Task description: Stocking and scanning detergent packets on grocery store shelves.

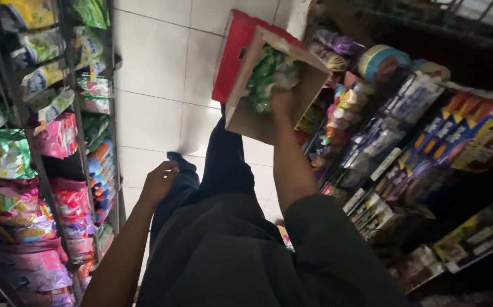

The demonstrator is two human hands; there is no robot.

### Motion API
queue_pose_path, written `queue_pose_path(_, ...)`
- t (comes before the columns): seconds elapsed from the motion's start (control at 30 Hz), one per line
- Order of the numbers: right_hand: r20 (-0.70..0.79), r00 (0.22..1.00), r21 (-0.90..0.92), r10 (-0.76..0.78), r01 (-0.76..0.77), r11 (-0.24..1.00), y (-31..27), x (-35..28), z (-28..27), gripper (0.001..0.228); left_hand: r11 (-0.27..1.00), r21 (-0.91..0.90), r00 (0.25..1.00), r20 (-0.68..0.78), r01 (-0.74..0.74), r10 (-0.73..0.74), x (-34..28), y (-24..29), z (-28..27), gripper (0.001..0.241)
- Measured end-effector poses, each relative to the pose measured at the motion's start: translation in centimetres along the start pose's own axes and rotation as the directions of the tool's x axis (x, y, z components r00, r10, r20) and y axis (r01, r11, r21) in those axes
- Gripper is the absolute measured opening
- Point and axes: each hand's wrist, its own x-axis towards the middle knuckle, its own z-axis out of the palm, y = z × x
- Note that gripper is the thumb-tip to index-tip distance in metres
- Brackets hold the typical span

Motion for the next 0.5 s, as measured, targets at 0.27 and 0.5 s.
queue_pose_path(0.27, 0.465, 0.879, 0.582, 0.105, -0.393, 0.712, -7.4, -4.0, -6.8, 0.032, 0.999, 0.015, 0.999, -0.015, -0.032, 0.032, 1.3, 1.6, 0.3, 0.033)
queue_pose_path(0.5, 0.532, 0.712, 0.521, 0.458, -0.702, 0.485, -9.1, -3.4, -18.7, 0.037, 0.996, 0.063, 0.998, -0.009, -0.058, 0.059, 0.9, 3.1, -0.3, 0.034)
